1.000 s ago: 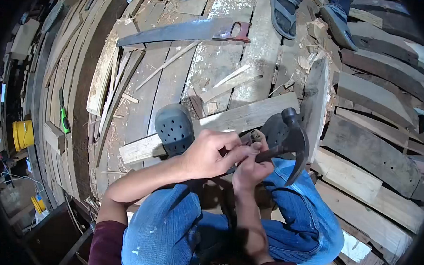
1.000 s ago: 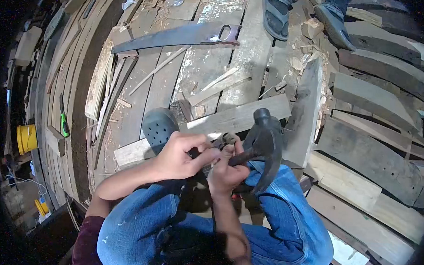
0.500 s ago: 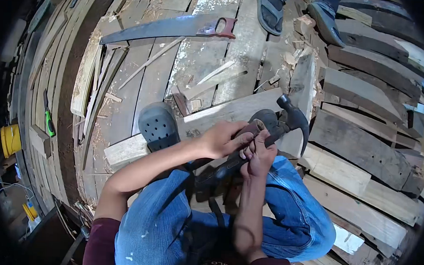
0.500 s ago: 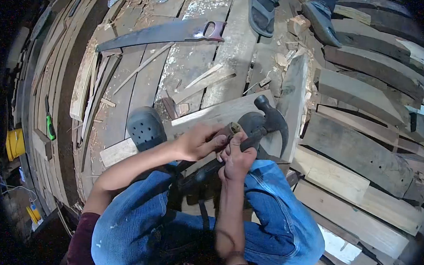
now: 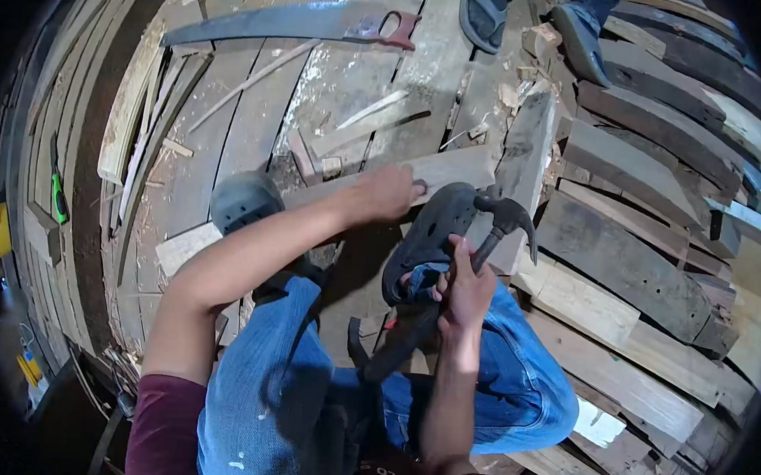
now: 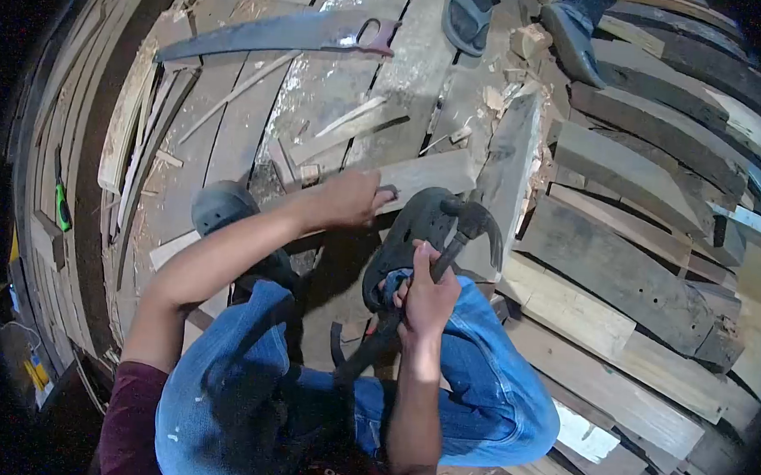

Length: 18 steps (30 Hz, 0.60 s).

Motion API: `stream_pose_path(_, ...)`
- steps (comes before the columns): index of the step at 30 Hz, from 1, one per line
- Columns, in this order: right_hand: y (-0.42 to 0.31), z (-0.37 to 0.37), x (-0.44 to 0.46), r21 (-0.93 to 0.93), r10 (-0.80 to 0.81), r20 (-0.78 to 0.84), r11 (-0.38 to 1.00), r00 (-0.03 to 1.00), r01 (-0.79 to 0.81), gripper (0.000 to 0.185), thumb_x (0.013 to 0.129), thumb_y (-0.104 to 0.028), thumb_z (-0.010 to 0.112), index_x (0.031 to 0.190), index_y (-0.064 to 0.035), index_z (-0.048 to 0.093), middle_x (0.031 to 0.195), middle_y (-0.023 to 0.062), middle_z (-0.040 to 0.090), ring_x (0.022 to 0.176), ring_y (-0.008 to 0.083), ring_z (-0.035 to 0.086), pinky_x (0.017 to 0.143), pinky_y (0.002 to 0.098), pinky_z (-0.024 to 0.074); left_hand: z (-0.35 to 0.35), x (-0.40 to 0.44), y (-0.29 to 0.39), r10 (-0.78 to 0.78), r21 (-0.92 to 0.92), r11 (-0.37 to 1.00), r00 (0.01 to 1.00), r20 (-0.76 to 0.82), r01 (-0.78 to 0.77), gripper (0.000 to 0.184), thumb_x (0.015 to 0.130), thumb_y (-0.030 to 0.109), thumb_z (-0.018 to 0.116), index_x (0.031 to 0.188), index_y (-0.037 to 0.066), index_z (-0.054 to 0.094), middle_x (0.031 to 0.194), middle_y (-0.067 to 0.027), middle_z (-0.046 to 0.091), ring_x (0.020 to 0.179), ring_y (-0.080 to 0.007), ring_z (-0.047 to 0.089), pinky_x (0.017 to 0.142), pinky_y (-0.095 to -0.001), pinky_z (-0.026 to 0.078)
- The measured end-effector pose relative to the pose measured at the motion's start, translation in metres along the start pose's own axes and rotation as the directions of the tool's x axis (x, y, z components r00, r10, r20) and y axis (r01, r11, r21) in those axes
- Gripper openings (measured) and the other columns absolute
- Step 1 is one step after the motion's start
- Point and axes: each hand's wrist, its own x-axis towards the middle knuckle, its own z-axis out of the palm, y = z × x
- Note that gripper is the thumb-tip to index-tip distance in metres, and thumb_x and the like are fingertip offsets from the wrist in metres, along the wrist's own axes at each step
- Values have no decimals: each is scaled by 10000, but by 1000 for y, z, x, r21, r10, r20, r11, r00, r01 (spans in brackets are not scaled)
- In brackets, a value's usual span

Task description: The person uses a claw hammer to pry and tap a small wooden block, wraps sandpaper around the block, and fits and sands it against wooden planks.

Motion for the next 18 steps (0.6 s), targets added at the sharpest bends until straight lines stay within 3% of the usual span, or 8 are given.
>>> stream_pose_path(2, 7, -6, -2, -50, 89, 51, 995, 995, -87, 345, 972, -339, 518, 1021, -7, 595, 563, -16, 462, 408, 40, 366, 367, 210, 287, 8, -4, -18, -104, 13, 995, 992, 69, 103, 418, 932, 333, 487, 857, -54, 627, 839, -283, 631, 816, -444, 622, 726, -506, 483)
stream_pose_path(4, 14, -10, -3, -150, 174, 79, 975, 981, -161, 409, 993, -385, 452, 1011, -10, 613, 576, -7, 483, 448, 51, 398, 410, 214, 314, 13, -7, -28, -153, 225, 969, 967, 206, 105, 257, 864, 219, 532, 897, 7, 672, 881, -233, 659, 837, -394, 649, 729, -465, 518)
stream_pose_path(7, 49, -9, 8, -399, 27, 133, 917, 991, 29, 413, 989, -404, 451, 1027, -27, 614, 583, -40, 440, 456, 36, 359, 415, 212, 285, 13, -18, -36, -190, 351, 933, 936, 297, 78, 206, 800, 149, 583, 927, 37, 701, 950, -189, 680, 904, -349, 665, 750, -426, 541)
stream_pose_path(8, 54, -11, 11, -559, -95, 186, 809, 978, 184, 391, 986, -328, 467, 989, 22, 642, 646, 53, 569, 568, 126, 517, 537, 280, 394, 11, -19, -34, -216, 372, 924, 926, 311, 91, 209, 792, 139, 593, 938, 37, 703, 968, -184, 681, 925, -341, 664, 758, -421, 542)
stream_pose_path(11, 85, -17, 19, -578, -262, 222, 740, 939, 343, 371, 971, -309, 490, 1000, 33, 628, 710, 116, 627, 630, 205, 584, 589, 344, 445, 7, -17, -32, -282, 404, 906, 889, 362, 123, 224, 771, 88, 605, 967, 45, 706, 1025, -174, 677, 985, -330, 653, 781, -416, 542)
stream_pose_path(12, 82, -13, 16, -605, -257, 194, 728, 947, 322, 350, 961, -290, 496, 996, 38, 614, 764, 190, 638, 686, 290, 612, 641, 392, 465, 8, -15, -30, -332, 412, 895, 870, 364, 170, 244, 763, 73, 628, 994, 52, 702, 1067, -156, 674, 1007, -317, 651, 789, -429, 541)
stream_pose_path(15, 77, -6, 22, -613, -324, 178, 702, 929, 362, 312, 958, -260, 496, 967, 33, 601, 730, 224, 605, 647, 332, 593, 604, 392, 452, 10, -10, -27, -331, 419, 888, 895, 298, 189, 238, 727, 65, 642, 957, 36, 691, 936, -183, 688, 912, -326, 676, 741, -412, 556)
stream_pose_path(18, 57, 5, 21, -621, -353, 206, 674, 913, 400, 264, 947, -234, 513, 943, 19, 589, 662, 233, 563, 582, 364, 563, 553, 399, 433, 11, -11, -19, -326, 408, 892, 902, 284, 194, 206, 797, 115, 596, 961, 46, 699, 971, -187, 685, 928, -325, 675, 753, -407, 557)
